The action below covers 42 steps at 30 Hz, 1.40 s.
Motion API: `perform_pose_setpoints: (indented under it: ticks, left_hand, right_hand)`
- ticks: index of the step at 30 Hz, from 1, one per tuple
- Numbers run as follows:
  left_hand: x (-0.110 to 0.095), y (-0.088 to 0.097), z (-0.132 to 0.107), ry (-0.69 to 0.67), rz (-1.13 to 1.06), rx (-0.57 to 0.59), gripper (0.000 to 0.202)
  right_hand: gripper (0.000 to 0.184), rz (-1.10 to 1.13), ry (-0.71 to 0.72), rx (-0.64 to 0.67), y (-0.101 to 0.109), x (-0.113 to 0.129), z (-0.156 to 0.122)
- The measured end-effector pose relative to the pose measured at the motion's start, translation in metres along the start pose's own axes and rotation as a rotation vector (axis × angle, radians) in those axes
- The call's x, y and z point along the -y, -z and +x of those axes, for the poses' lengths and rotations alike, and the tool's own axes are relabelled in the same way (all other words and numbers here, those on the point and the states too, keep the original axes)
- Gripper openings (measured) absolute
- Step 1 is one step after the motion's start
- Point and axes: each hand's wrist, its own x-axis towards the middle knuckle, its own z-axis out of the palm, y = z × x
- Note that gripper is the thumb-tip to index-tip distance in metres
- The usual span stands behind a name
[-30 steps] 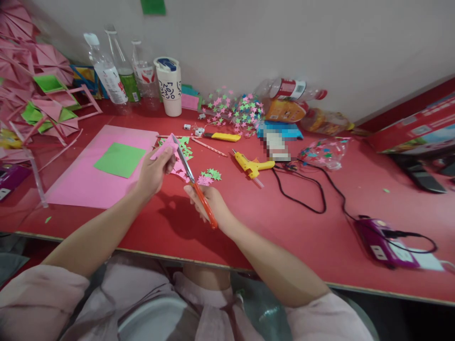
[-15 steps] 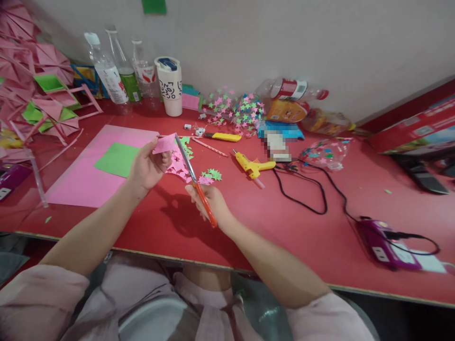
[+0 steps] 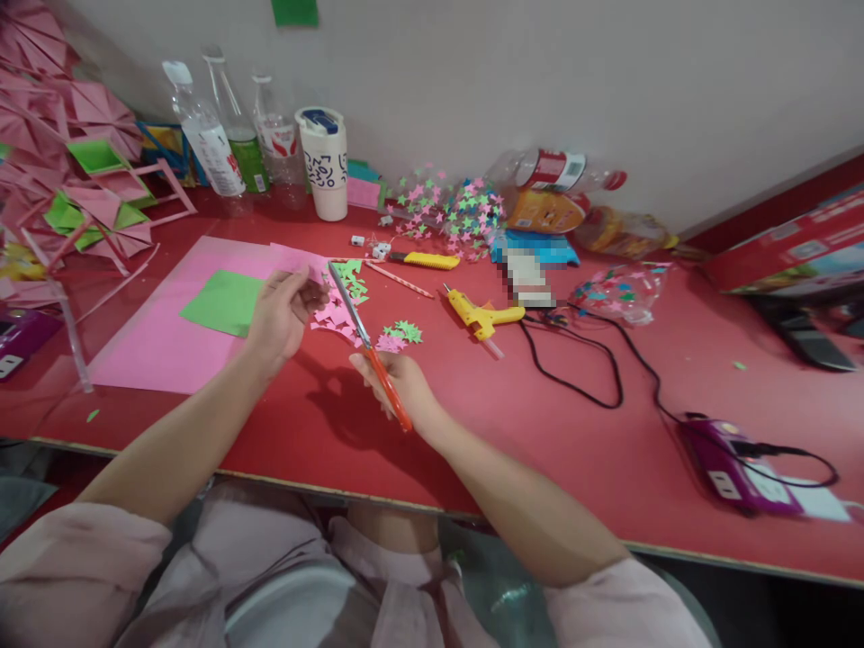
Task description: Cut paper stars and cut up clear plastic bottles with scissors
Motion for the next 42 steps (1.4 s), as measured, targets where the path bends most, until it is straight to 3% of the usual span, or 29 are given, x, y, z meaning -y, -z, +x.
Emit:
perform_pose_setpoints:
  ticks: [11, 20, 42]
  left_hand:
    - [-0.008, 0.003, 0.003, 0.006, -0.005, 0.104, 0.007]
    - [-0.007, 0.001, -0.001, -0.027, -0.018, 0.104, 0.008]
    - [-0.007, -0.002, -0.007, -0.129, 0.187, 0.086, 0.012]
  right_hand:
    - [0.053, -0.067, 0.044, 0.01, 0.005, 0.0, 0.004]
    - [0.051, -0.227, 0.082, 0.062, 0.011, 0.0, 0.0]
    - [0.053, -0.22, 0.102, 0.081, 0.013, 0.0, 0.001]
